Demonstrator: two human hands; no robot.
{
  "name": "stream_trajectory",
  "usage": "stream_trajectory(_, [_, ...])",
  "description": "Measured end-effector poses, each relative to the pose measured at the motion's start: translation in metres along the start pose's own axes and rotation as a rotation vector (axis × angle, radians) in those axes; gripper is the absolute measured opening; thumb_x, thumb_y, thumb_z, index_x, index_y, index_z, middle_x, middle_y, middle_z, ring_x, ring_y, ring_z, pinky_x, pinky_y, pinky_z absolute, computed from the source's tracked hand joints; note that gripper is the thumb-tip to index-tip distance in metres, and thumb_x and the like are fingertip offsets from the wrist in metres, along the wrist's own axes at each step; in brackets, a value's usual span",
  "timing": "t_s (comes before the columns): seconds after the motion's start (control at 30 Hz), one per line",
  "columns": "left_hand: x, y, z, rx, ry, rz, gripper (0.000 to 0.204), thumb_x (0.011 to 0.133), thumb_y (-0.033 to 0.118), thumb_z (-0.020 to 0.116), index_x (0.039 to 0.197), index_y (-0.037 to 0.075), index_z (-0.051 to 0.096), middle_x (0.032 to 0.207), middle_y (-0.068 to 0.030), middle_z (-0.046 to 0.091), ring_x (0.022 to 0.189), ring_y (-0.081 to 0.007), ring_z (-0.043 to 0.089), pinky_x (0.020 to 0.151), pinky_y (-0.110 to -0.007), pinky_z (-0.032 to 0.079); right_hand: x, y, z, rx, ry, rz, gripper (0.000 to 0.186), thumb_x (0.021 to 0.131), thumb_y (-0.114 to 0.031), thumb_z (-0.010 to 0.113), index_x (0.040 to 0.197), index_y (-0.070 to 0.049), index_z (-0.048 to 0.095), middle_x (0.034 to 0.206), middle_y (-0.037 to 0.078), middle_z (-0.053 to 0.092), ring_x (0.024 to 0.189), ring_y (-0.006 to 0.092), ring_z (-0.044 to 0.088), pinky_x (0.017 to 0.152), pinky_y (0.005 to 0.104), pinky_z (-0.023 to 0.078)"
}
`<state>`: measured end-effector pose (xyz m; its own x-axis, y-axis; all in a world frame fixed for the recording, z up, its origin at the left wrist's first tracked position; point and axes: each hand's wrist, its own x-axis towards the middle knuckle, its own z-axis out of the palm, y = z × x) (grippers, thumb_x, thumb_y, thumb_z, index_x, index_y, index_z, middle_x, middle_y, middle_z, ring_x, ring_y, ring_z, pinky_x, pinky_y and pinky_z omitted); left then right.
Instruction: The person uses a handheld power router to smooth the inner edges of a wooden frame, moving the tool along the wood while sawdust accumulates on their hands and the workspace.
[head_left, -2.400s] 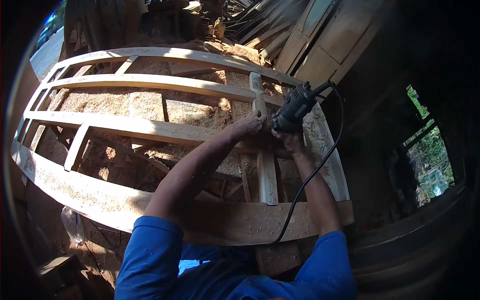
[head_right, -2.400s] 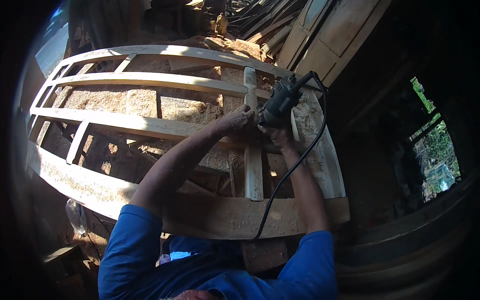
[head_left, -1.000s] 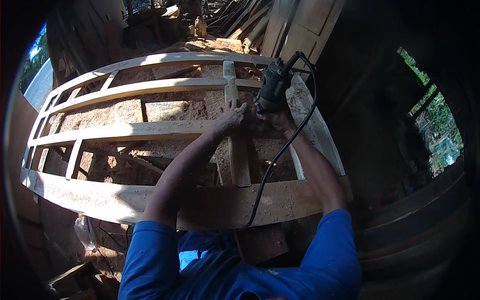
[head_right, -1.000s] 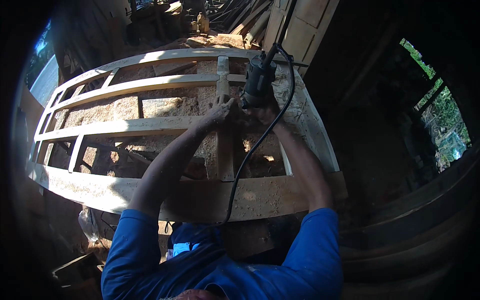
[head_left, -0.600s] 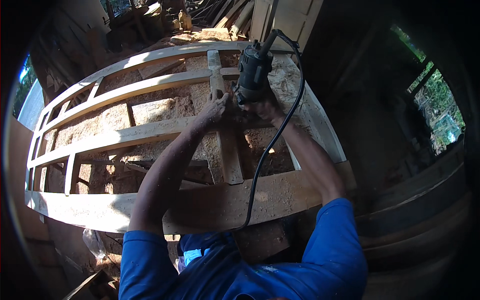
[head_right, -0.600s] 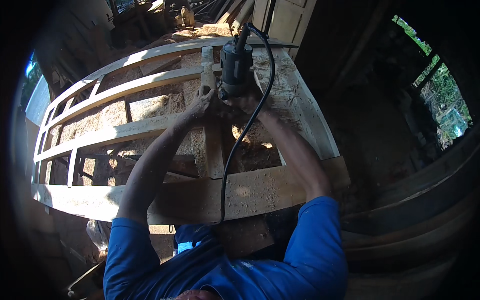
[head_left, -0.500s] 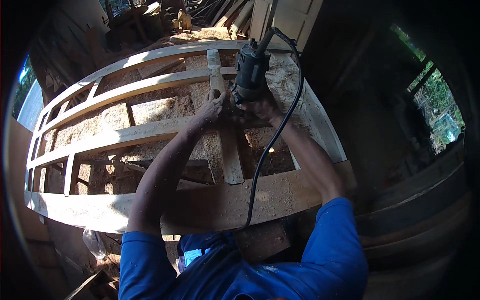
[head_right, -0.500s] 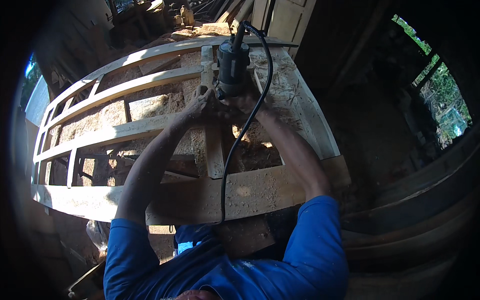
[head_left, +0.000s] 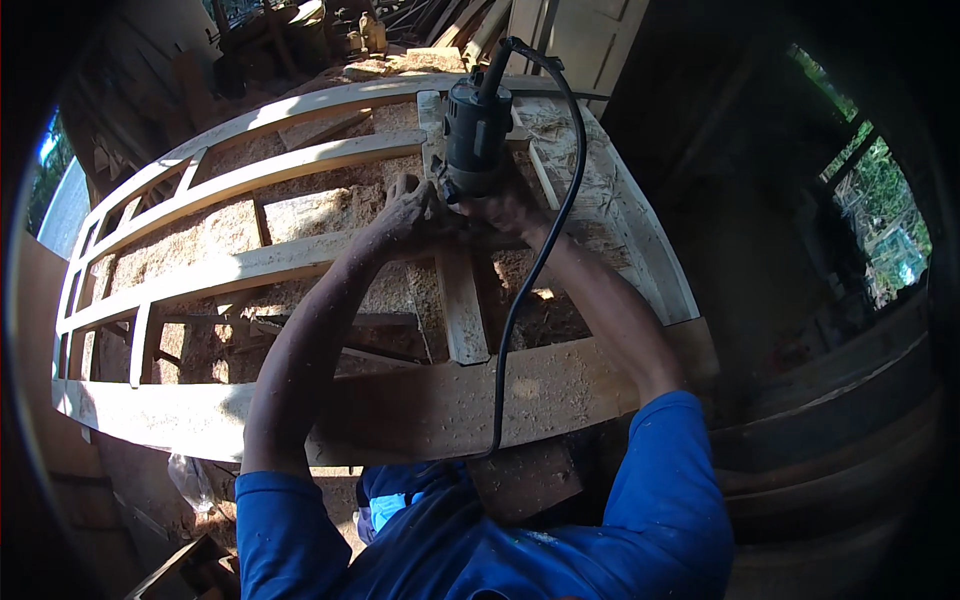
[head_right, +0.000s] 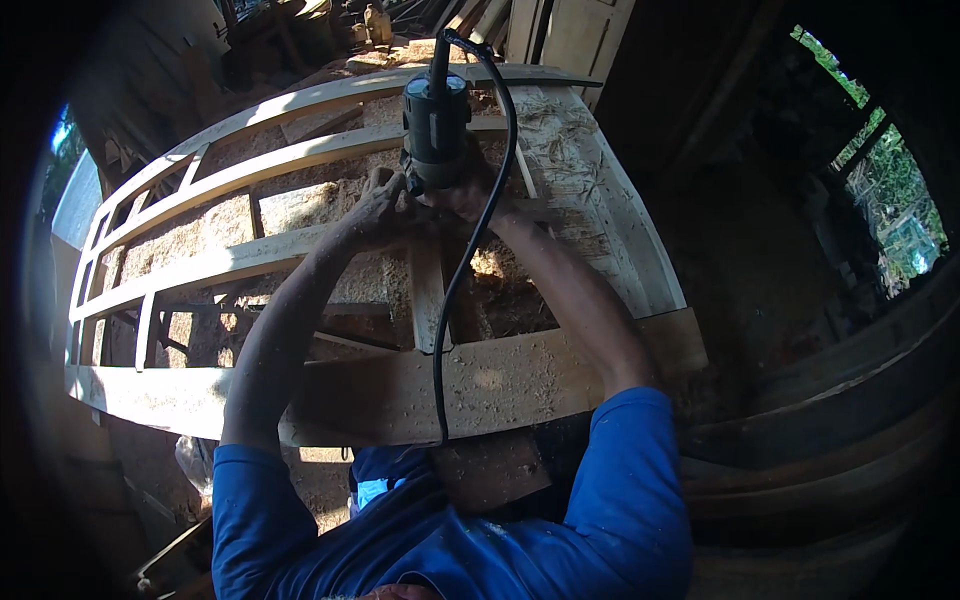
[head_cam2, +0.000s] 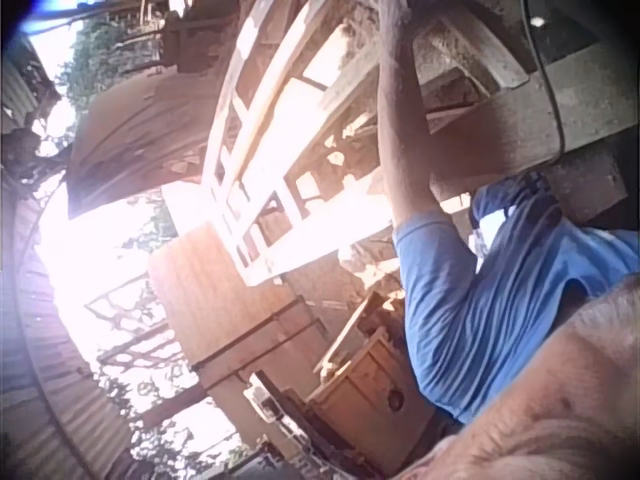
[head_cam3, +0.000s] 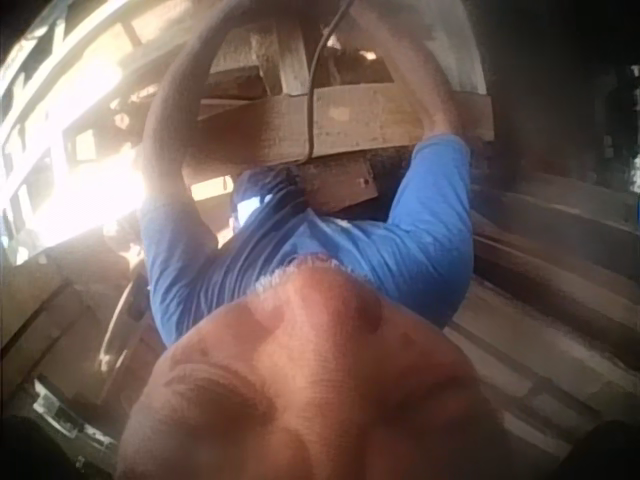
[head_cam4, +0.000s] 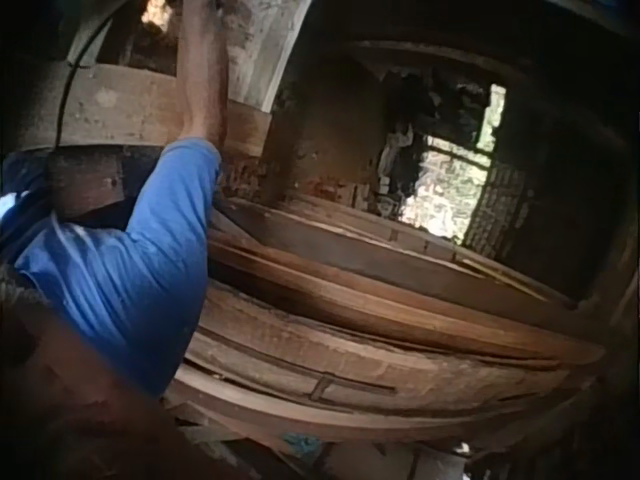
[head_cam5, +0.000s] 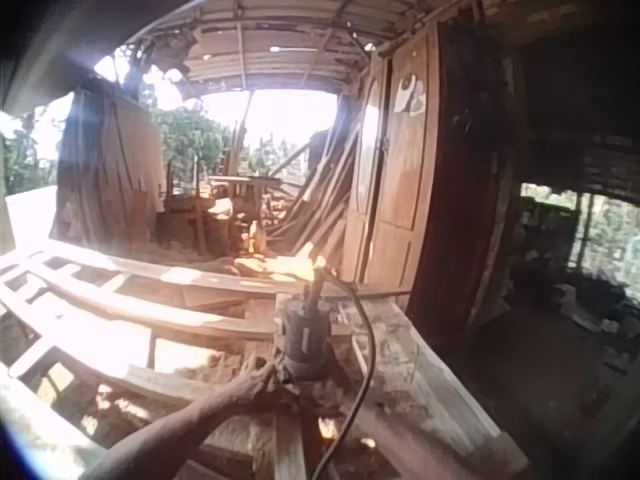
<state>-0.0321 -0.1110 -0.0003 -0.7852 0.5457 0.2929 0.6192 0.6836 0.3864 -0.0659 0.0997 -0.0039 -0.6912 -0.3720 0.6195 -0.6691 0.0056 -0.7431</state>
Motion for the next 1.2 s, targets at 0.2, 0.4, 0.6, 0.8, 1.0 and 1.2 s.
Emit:
stream_trajectory(0.2, [0.011, 0.010, 0.002, 0.134, -0.047, -0.071, 0.077, 0.075, 0.055, 0.076, 0.129, 0.005, 0.051, 0.121, -0.0227, 0.046, 0.120, -0.0426, 0.040, 0.102, -0.055, 0.036, -0.002, -0.007, -0.010, 0.031, -0.032, 0.033, 0.092, 0.066, -0.018, 0.089, 0.138, -0.007, 0.033, 0.126, 0.009, 0.056, 0.118, 0.0227, 0.056, 0.104, 0.0389, 0.044])
stream_trajectory(0.4, [0.035, 0.006, 0.029, 0.174, -0.017, -0.099, 0.062, 0.083, 0.040, 0.067, 0.132, 0.007, 0.047, 0.132, -0.0245, 0.043, 0.131, -0.0458, 0.035, 0.107, -0.059, 0.028, -0.013, -0.015, -0.035, -0.078, -0.026, 0.052, 0.085, 0.066, -0.019, 0.089, 0.134, -0.007, 0.039, 0.124, 0.008, 0.057, 0.117, 0.0216, 0.055, 0.102, 0.0399, 0.045])
stream_trajectory(0.6, [0.060, 0.012, 0.053, 0.129, -0.024, -0.104, 0.055, 0.084, 0.021, 0.060, 0.136, 0.011, 0.044, 0.134, -0.0250, 0.041, 0.138, -0.0476, 0.029, 0.114, -0.060, 0.022, -0.024, -0.012, -0.062, -0.009, 0.024, 0.094, 0.082, 0.066, -0.017, 0.089, 0.132, -0.007, 0.040, 0.116, 0.006, 0.060, 0.107, 0.0191, 0.060, 0.095, 0.0368, 0.050])
stream_trajectory(0.8, [0.079, 0.017, 0.062, 0.131, -0.071, -0.090, 0.058, 0.086, 0.021, 0.058, 0.141, 0.012, 0.040, 0.140, -0.0262, 0.036, 0.141, -0.0476, 0.025, 0.116, -0.061, 0.019, -0.029, -0.026, -0.072, 0.057, 0.070, 0.173, 0.081, 0.066, -0.014, 0.088, 0.131, -0.007, 0.040, 0.113, 0.005, 0.061, 0.101, 0.0165, 0.062, 0.090, 0.0344, 0.053])
stream_trajectory(1.0, [0.075, 0.024, 0.067, 0.173, -0.060, -0.123, 0.059, 0.087, 0.021, 0.056, 0.142, 0.012, 0.039, 0.142, -0.0265, 0.036, 0.144, -0.0466, 0.022, 0.117, -0.061, 0.016, -0.035, -0.017, -0.073, 0.041, 0.094, 0.106, 0.083, 0.066, -0.018, 0.089, 0.134, -0.007, 0.042, 0.116, 0.004, 0.060, 0.105, 0.0165, 0.061, 0.093, 0.0346, 0.051])
stream_trajectory(1.2, [0.058, -0.009, 0.062, 0.187, 0.020, -0.068, 0.059, 0.085, 0.027, 0.061, 0.138, 0.010, 0.041, 0.138, -0.0280, 0.038, 0.142, -0.0482, 0.023, 0.117, -0.060, 0.016, -0.022, -0.019, -0.052, 0.060, 0.041, 0.046, 0.087, 0.066, -0.023, 0.090, 0.137, -0.007, 0.042, 0.120, 0.004, 0.059, 0.108, 0.0177, 0.060, 0.096, 0.0352, 0.050])
